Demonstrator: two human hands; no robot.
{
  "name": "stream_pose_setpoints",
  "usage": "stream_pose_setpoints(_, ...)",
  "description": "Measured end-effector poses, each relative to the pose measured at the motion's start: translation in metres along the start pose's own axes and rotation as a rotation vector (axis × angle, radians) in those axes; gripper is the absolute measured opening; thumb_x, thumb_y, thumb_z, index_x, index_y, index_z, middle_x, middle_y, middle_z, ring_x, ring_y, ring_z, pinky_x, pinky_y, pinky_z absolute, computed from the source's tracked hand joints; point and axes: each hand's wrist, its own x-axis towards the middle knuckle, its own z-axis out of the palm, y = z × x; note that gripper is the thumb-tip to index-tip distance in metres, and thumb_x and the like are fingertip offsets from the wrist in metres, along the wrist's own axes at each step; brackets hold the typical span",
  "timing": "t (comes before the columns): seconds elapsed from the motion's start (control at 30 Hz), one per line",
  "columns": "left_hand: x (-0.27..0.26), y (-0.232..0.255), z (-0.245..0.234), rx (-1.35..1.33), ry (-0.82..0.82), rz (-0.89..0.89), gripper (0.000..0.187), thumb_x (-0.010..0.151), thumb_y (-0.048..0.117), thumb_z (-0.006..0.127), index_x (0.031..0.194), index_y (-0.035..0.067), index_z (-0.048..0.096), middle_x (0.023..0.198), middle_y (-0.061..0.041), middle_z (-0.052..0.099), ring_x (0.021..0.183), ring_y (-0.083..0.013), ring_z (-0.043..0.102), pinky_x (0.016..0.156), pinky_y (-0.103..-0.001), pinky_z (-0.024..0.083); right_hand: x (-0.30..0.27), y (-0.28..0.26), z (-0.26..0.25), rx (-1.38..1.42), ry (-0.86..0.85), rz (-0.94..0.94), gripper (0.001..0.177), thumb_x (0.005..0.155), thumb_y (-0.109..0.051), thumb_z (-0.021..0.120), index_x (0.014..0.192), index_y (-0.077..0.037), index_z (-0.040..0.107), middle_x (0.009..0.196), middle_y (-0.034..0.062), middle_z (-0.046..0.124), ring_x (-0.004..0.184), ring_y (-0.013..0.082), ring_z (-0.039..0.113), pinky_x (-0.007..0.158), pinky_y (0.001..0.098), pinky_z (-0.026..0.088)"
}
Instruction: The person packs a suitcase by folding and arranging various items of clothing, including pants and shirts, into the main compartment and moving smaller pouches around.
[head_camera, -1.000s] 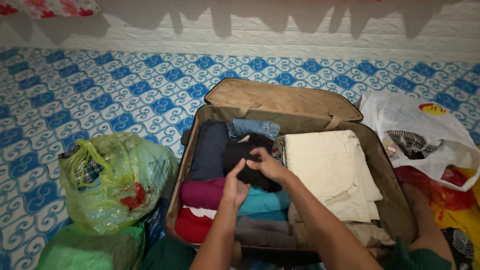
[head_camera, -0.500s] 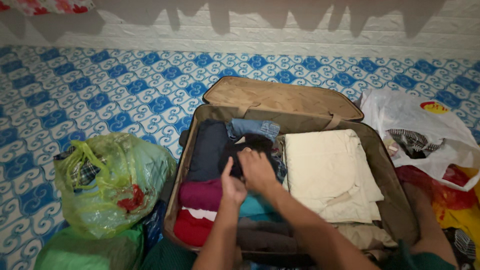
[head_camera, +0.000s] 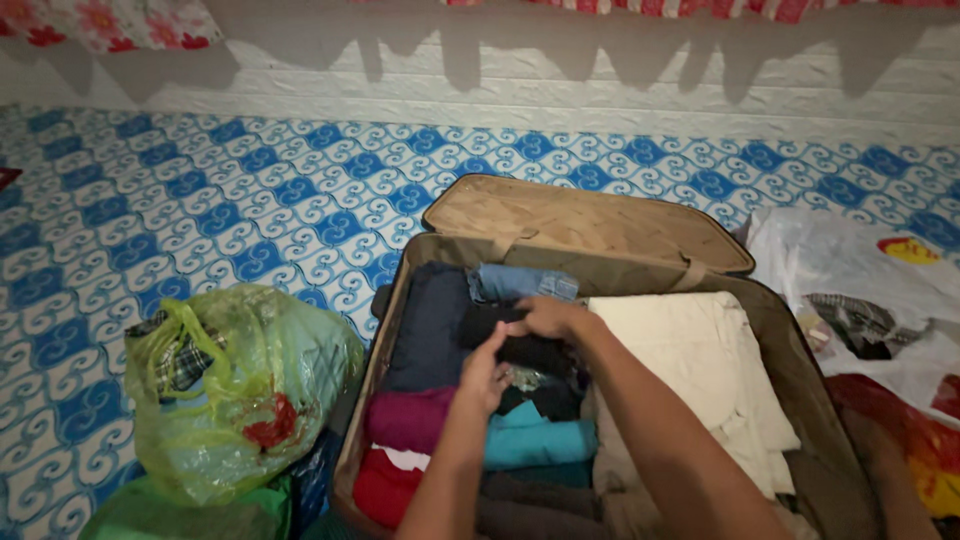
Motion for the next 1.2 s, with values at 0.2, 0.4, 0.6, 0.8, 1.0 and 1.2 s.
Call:
stream_pose_setpoints(0.2, -0.051, 0.005, 0.033, 0.679, 0.536, 0.822, 0.119, 0.071, 0.04, 0.097, 0.156, 0.001, 0.023, 0.146, -0.038, 0.028, 0.133, -0.0531, 0.034, 0.109, -0.055, 0.037, 0.039, 0.037, -0.002, -0.059, -0.006, -0.009, 0.093, 0.088, -0.072, 0.065, 0.146, 0.0, 0.052, 0.151, 0.0231, 0.05, 0.142, 0.0362, 0.046, 0.118, 0.0459, 0.033)
stream_pose_setpoints(0.4, -0.092, 0.052, 0.034, 1.537, 0.049, 1.093, 0.097, 0.065, 0.014, 0.089, 0.15, 0.015, 0.042, 0.157, -0.012, 0.042, 0.145, -0.0392, 0.034, 0.114, -0.059, 0.027, 0.032, 0.032, -0.001, 0.301, -0.012, -0.027, 0.067, 0.088, -0.06, 0.057, 0.125, -0.005, 0.071, 0.133, 0.0197, 0.07, 0.129, 0.0362, 0.063, 0.11, 0.0457, 0.044)
stream_pose_setpoints(0.6, -0.068, 0.064, 0.055, 1.883, 0.118, 1.052, 0.084, 0.063, 0.026, 0.092, 0.138, 0.017, 0.055, 0.148, -0.003, 0.049, 0.142, -0.0281, 0.042, 0.115, -0.059, 0.031, -0.047, -0.034, 0.006, -0.235, 0.475, 0.156, 0.042, 0.098, -0.04, 0.053, 0.125, -0.011, 0.067, 0.13, 0.0165, 0.068, 0.127, 0.0354, 0.061, 0.107, 0.0482, 0.047)
stream_pose_setpoints(0.8, -0.049, 0.089, 0.072, 2.019, 0.006, 0.844, 0.08, 0.065, 0.044, 0.091, 0.134, 0.02, 0.059, 0.137, -0.003, 0.056, 0.132, -0.0268, 0.052, 0.106, -0.058, 0.043, -0.076, -0.028, -0.014, -0.581, 0.657, -0.255, 0.039, 0.086, -0.017, 0.059, 0.124, -0.02, 0.068, 0.14, 0.0095, 0.061, 0.13, 0.0307, 0.055, 0.099, 0.0509, 0.046)
stream_pose_setpoints(1.0, -0.049, 0.099, 0.081, 2.105, -0.03, 0.697, 0.076, 0.07, 0.054, 0.086, 0.133, 0.019, 0.062, 0.137, -0.006, 0.057, 0.13, -0.0311, 0.055, 0.104, -0.053, 0.048, -0.006, 0.029, -0.005, -0.604, 0.501, -0.348, 0.041, 0.087, -0.016, 0.059, 0.127, -0.017, 0.069, 0.147, 0.0128, 0.057, 0.135, 0.0347, 0.052, 0.114, 0.0426, 0.044)
stream_pose_setpoints(1.2, -0.048, 0.092, 0.09, 2.206, -0.048, 0.635, 0.067, 0.074, 0.048, 0.08, 0.132, 0.018, 0.065, 0.143, -0.007, 0.056, 0.133, -0.0294, 0.053, 0.108, -0.051, 0.046, 0.002, 0.035, -0.011, -0.772, 0.509, -0.405, 0.047, 0.091, -0.017, 0.057, 0.137, -0.025, 0.065, 0.153, 0.0113, 0.048, 0.133, 0.0424, 0.051, 0.108, 0.0459, 0.047)
